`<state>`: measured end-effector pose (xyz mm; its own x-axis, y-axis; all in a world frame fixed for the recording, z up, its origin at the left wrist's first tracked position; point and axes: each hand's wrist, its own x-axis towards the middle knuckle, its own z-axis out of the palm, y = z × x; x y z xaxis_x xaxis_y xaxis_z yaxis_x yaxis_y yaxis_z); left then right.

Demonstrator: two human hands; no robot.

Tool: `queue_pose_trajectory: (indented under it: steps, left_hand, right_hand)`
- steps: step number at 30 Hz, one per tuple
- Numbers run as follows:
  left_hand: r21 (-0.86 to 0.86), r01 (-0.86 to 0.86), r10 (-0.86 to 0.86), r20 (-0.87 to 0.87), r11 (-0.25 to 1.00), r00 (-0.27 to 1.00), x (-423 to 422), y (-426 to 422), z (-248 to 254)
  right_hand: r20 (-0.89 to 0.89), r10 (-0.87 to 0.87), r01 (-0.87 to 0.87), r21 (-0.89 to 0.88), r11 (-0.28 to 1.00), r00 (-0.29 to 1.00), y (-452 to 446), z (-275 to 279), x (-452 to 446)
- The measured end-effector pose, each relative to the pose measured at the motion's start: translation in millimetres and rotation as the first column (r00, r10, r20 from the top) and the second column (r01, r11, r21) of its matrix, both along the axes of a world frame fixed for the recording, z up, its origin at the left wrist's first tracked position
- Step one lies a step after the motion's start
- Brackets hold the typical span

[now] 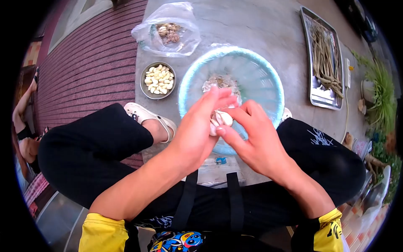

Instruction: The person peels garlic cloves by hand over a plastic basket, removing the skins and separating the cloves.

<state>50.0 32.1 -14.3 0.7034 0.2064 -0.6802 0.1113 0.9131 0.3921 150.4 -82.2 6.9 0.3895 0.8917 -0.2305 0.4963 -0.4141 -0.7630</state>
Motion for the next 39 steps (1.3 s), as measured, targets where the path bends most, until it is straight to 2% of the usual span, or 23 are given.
queue_pose_trajectory:
  steps: [2, 4, 6, 8, 9, 10, 12, 13, 15, 17, 18, 19, 20, 21, 23, 24, 26, 28, 30, 32, 34, 38, 39]
  left_hand:
    - [0.014, -0.003, 0.003, -0.015, 1.0, 1.0, 6.7, 0.6, 5.9]
    - [-0.111, -0.033, 0.03, -0.026, 0.993, 0.999, 9.6, 0.4, 9.0]
    - [-0.11, 0.008, -0.012, -0.035, 0.994, 0.999, 11.0, -2.9, 6.3]
    - [0.241, 0.24, -0.254, 0.027, 0.94, 0.967, 10.4, -3.2, -2.4]
    - [0.377, 0.227, -0.235, -0.023, 0.898, 0.972, 13.5, -10.4, -0.7]
    - [0.377, 0.229, -0.238, -0.024, 0.897, 0.971, 12.4, -6.9, 1.9]
    - [0.257, 0.459, -0.465, -0.041, 0.85, 0.884, 9.3, 3.3, 10.1]
    - [0.254, 0.464, -0.47, -0.04, 0.849, 0.882, 10.6, 1.7, 11.8]
    - [0.052, 0.375, -0.37, -0.089, 0.926, 0.925, 14.2, -2.3, 14.9]
    - [0.005, 0.302, -0.299, -0.118, 0.953, 0.947, 18.3, -7.7, 17.7]
    - [-0.04, 0.221, -0.225, -0.15, 0.974, 0.963, 19.5, -9.1, 18.6]
    - [-0.041, 0.221, -0.225, -0.152, 0.974, 0.962, 19.7, -9.0, 19.0]
    - [0.009, 0.221, -0.217, -0.134, 0.975, 0.967, 19.7, -9.1, 19.5]
    - [0.058, 0.218, -0.211, -0.115, 0.974, 0.971, 19.5, -9.3, 19.5]
    - [0.069, 0.212, -0.207, -0.072, 0.975, 0.976, 14.7, -10.7, 14.4]
    - [0.081, 0.204, -0.203, -0.028, 0.976, 0.979, 11.8, -10.9, 11.8]
    - [0.051, 0.204, -0.206, 0.031, 0.978, 0.978, 7.2, -2.3, 7.8]
    - [0.021, 0.205, -0.206, 0.093, 0.979, 0.974, 8.5, 1.2, 8.2]
    - [0.193, 0.201, -0.196, -0.046, 0.96, 0.98, 12.5, 4.0, 14.4]
    - [0.21, 0.22, -0.206, -0.089, 0.952, 0.975, 15.7, 7.2, 18.8]
    - [0.251, 0.167, -0.129, -0.16, 0.953, 0.979, 18.6, 6.0, 19.9]
    - [0.255, 0.222, -0.211, -0.07, 0.941, 0.975, 9.8, 13.1, 3.8]
    - [0.231, 0.242, -0.237, -0.051, 0.942, 0.97, 11.6, 13.1, 2.5]
  right_hand:
    - [0.106, -0.031, 0.025, 0.063, 0.998, 0.994, -2.2, 0.2, -1.6]
    - [0.129, -0.052, 0.043, 0.073, 0.996, 0.99, -1.2, 4.1, 0.5]
    - [0.036, -0.083, 0.076, 0.156, 0.985, 0.996, -3.2, -3.8, 1.2]
    - [-0.043, -0.09, 0.096, 0.203, 0.974, 0.995, -2.7, -5.3, 1.9]
    - [-0.043, -0.093, 0.1, 0.204, 0.974, 0.995, -3.7, -4.6, 2.1]
    - [-0.007, -0.083, 0.082, 0.222, 0.972, 0.997, -4.6, -3.5, 2.2]
    - [0.03, -0.078, 0.068, 0.238, 0.969, 0.997, -7.3, -3.3, 2.3]
    - [0.108, -0.058, 0.029, 0.251, 0.968, 0.992, -8.3, -3.8, 2.2]
    - [0.186, -0.041, -0.009, 0.26, 0.965, 0.982, -8.0, -3.7, 3.2]
    - [0.103, -0.021, 0.004, 0.162, 0.987, 0.994, -7.6, -2.4, 4.6]
    - [0.103, -0.022, 0.005, 0.163, 0.987, 0.994, -6.8, -3.0, 6.3]
    - [-0.004, -0.035, 0.035, 0.192, 0.981, 0.999, -5.6, -4.1, 8.2]
    - [-0.111, -0.045, 0.069, 0.217, 0.974, 0.993, -5.2, -4.5, 8.8]
    - [-0.112, -0.045, 0.069, 0.216, 0.974, 0.993, -4.8, -3.1, 6.8]
    - [-0.408, -0.122, 0.218, 0.197, 0.956, 0.905, -3.3, 1.8, 4.1]
    - [-0.499, -0.146, 0.268, 0.181, 0.946, 0.854, -3.1, 3.6, 4.3]
    - [-0.867, -0.23, 0.412, -0.03, 0.91, 0.443, -5.5, 5.0, 11.0]
    - [-0.898, -0.213, 0.433, -0.028, 0.901, 0.386, -8.4, -5.7, 15.3]
    - [-0.938, -0.225, 0.483, -0.073, 0.872, 0.264, -9.8, -7.6, 21.8]
    - [-0.934, -0.24, 0.485, -0.085, 0.87, 0.266, -7.3, -2.1, 26.0]
    - [-0.901, -0.303, 0.474, -0.13, 0.871, 0.31, -6.3, -1.1, 29.2]
    - [-0.859, -0.313, 0.418, -0.13, 0.899, 0.406, -1.1, 9.5, 32.5]
    - [-0.821, -0.249, 0.357, -0.059, 0.932, 0.514, -0.4, 14.4, 33.6]
